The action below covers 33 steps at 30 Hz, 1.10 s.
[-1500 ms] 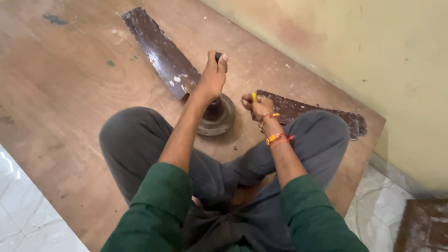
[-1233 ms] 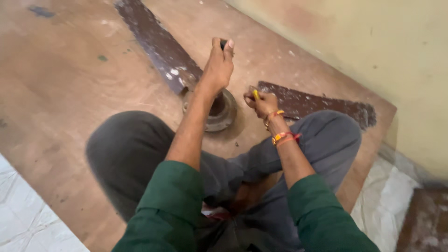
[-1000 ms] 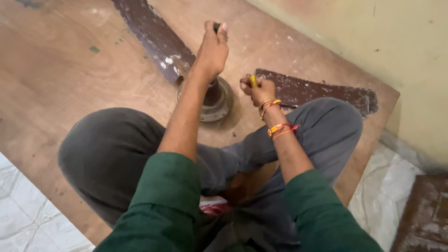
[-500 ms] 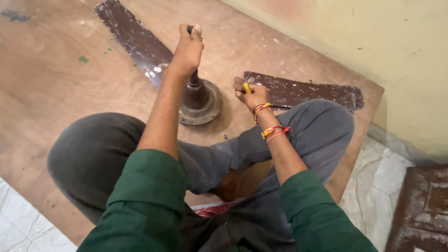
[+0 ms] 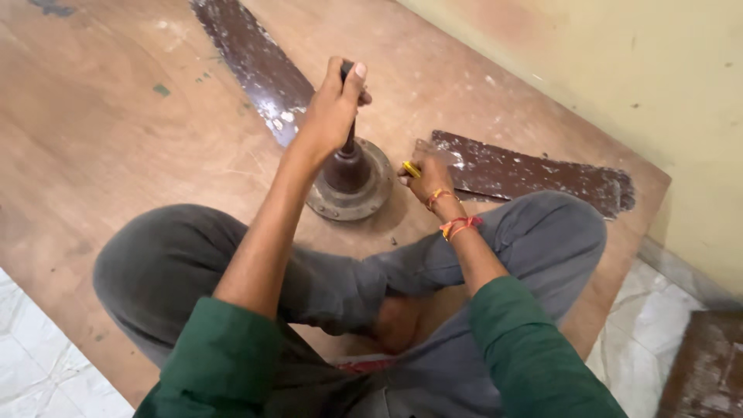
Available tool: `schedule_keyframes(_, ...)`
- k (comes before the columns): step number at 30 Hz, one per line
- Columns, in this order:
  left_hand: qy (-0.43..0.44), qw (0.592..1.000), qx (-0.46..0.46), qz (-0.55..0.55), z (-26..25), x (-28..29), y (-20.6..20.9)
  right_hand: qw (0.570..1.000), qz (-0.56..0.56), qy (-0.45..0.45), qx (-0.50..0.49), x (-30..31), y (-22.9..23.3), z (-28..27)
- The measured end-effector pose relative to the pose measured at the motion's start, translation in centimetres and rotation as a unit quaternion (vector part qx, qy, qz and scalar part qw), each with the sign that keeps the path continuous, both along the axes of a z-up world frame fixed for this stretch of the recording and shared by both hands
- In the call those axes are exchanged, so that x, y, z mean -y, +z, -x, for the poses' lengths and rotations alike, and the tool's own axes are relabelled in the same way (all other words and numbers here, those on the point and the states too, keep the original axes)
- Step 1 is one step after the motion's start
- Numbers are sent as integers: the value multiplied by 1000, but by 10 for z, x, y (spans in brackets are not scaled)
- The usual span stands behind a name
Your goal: The person sits on the floor and uses a yellow-handled screwdriver to tighten screws on the central hub of a ceiling fan. The fan blades are detached and placed nearby on the floor. The person rotates the hub to access different screw positions.
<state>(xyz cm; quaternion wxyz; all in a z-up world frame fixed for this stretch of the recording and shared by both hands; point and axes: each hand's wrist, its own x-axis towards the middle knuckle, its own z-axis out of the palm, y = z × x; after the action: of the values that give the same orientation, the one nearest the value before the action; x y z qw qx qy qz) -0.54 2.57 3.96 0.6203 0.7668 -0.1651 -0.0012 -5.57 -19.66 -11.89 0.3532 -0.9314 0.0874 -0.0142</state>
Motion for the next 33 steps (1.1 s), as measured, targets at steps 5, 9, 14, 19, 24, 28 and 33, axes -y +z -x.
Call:
schedule_keyframes(5,7,998,41,39,26,-29,12,1000,5,25,14,-14,-4,-8)
schedule_keyframes(9,-1,997,43,59,26,-34,10,999,46,19,-3,-10,-4,-4)
schedule_keyframes(14,-19,995,45,88,21,-33,3,994,69,72,52,-10,-8,-2)
schedule_keyframes(19,-23,996,30,87,21,-38,0,989,125,67,47,-14,-6,-1)
schedule_keyframes(24,-24,994,58,94,18,-38,-2,987,132,71,54,-18,1,4)
schedule_keyframes(28,-35,993,38,109,16,-37,-5,982,135,85,97,-19,1,8)
schedule_keyframes(33,-31,994,33,104,12,-38,-6,979,117,105,129,-17,1,10)
